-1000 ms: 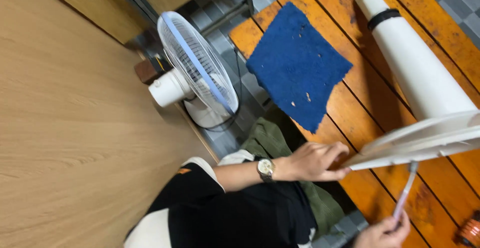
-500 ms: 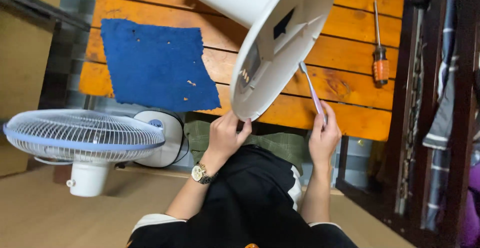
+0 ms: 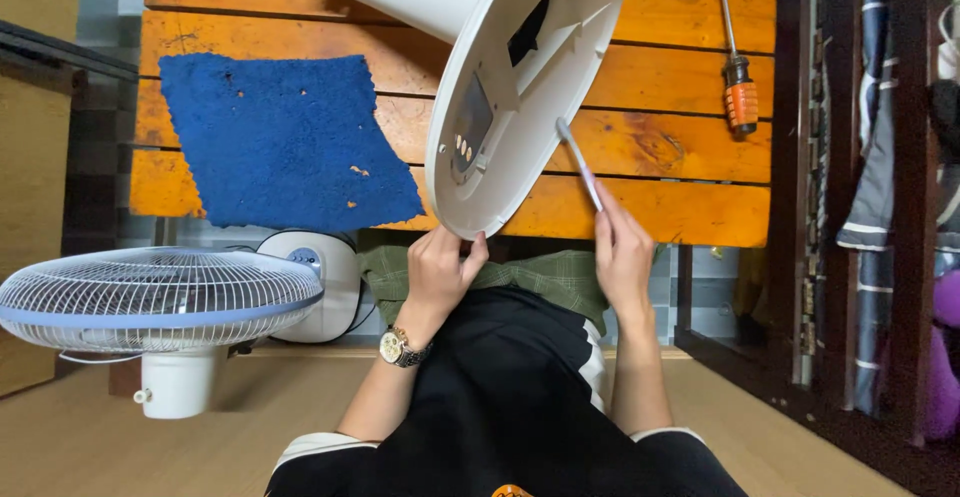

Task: Clean the interior crevices of a fan base using a toothbrush and a cloth

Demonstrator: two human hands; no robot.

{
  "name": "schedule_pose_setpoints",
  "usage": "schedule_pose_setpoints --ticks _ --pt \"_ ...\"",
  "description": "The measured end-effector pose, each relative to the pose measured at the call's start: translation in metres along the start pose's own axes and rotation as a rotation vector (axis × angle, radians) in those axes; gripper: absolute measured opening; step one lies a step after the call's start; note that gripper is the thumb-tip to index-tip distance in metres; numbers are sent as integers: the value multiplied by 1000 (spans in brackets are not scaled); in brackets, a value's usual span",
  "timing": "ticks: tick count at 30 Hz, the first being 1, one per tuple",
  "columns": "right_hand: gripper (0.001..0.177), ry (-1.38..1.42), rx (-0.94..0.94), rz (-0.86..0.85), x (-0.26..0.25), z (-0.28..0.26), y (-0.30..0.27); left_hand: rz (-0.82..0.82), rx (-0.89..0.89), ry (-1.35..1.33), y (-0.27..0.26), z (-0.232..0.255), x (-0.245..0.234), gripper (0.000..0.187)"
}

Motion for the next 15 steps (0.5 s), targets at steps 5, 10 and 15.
schedule_pose_setpoints --ticks 5,10,15 --pt "38 59 58 -11 -3 19 -13 4 -18 -6 1 1 1 22" --pt "38 53 31 32 -15 4 15 -1 -17 -6 4 3 -3 21" --pt "38 72 59 -3 -12 -2 8 -15 -36 -26 6 2 -4 21"
Point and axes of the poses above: each hand's wrist, its own y-axis towards the middle knuckle, its own x-axis out of the palm, z = x × y, the point moved 6 cm from there along y, towards the middle knuckle, and after that the axes turned 5 degrees about z, right-handed, at the moved point
